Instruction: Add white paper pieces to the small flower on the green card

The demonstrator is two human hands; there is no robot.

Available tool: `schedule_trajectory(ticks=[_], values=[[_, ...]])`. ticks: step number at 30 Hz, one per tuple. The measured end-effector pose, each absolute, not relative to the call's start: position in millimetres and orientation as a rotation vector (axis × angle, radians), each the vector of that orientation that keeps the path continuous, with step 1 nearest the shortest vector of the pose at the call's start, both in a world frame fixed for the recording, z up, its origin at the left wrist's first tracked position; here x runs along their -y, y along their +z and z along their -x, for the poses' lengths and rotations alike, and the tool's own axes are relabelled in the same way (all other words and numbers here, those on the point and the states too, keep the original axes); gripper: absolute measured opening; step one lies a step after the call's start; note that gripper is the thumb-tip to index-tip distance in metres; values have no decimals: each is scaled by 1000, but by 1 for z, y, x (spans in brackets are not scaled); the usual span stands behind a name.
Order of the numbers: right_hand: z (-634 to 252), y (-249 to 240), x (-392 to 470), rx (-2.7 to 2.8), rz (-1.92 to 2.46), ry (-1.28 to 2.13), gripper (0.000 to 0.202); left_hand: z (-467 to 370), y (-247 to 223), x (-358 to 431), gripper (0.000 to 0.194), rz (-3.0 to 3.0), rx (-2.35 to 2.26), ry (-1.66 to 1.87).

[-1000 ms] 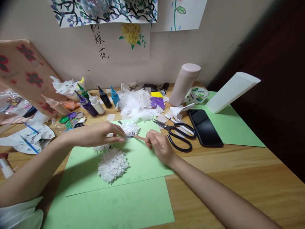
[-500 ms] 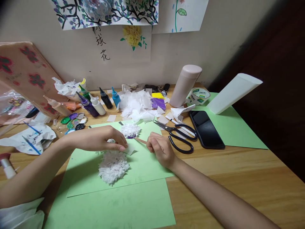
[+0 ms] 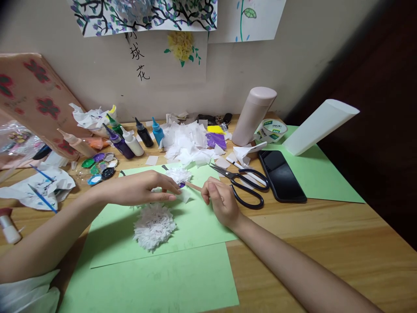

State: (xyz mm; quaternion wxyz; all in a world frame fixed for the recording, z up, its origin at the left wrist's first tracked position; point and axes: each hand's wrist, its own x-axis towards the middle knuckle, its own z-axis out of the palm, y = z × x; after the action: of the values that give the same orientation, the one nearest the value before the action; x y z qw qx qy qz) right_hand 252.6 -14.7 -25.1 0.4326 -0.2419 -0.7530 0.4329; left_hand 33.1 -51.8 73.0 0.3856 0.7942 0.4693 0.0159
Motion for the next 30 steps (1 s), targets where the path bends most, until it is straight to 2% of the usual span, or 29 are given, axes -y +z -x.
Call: schedule_trajectory(ticks=[5, 13, 30], values=[[-253, -25, 16, 1819, 637, 1074, 49, -36, 65, 51, 37, -2071, -1280, 83], [-258, -25, 23, 1933, 353, 958, 44, -34, 63, 50, 38, -2031, -1366, 121], [-251, -22, 20, 2112, 446, 922, 37, -29, 67, 47, 48, -1952, -1544, 120]])
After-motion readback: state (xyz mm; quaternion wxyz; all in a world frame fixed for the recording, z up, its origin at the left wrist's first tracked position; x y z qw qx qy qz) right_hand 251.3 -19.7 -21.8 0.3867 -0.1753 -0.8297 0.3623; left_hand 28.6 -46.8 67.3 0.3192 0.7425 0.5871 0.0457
